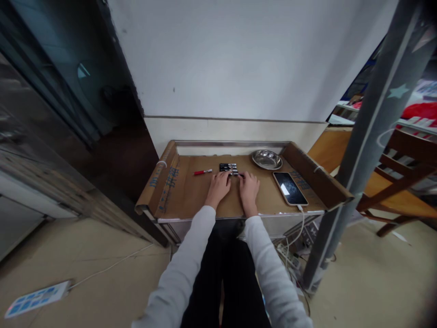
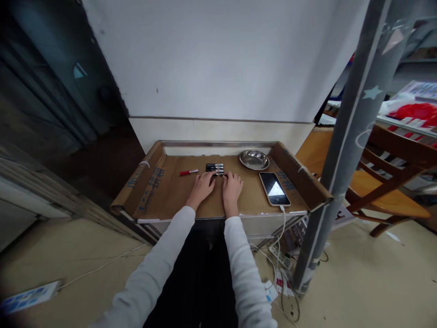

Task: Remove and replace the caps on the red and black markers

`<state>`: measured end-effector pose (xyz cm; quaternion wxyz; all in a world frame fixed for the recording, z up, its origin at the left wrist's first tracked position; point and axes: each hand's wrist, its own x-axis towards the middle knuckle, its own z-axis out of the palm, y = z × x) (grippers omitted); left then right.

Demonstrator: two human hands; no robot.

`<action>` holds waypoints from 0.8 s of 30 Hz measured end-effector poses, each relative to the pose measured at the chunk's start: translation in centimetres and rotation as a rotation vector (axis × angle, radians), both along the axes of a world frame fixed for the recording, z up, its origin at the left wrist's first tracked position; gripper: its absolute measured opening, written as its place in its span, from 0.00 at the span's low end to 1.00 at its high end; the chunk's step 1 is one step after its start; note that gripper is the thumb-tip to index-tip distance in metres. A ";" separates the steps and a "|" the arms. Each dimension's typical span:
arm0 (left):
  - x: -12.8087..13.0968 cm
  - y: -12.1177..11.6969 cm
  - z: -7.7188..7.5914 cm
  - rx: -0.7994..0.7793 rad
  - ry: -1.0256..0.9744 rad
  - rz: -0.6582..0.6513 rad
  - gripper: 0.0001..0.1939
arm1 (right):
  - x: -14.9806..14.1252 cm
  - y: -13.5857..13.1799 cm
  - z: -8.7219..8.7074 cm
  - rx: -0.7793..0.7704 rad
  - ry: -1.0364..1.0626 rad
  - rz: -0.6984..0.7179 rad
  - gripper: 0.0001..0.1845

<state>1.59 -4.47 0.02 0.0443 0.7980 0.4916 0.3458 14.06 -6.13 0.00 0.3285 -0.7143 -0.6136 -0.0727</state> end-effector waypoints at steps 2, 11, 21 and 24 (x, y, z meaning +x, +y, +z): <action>0.0 -0.1 0.0 -0.016 0.051 0.027 0.15 | 0.0 -0.1 -0.1 -0.004 0.029 -0.072 0.14; -0.1 -0.2 0.3 -0.034 0.115 0.088 0.07 | -0.1 -0.3 0.0 -0.041 0.007 -0.084 0.13; -0.5 -0.5 0.9 -0.027 0.040 0.113 0.09 | -0.5 0.3 0.0 0.010 0.016 0.384 0.20; -0.7 -0.6 1.0 -0.017 -0.001 0.255 0.10 | -0.7 0.4 -0.1 0.021 0.029 0.504 0.27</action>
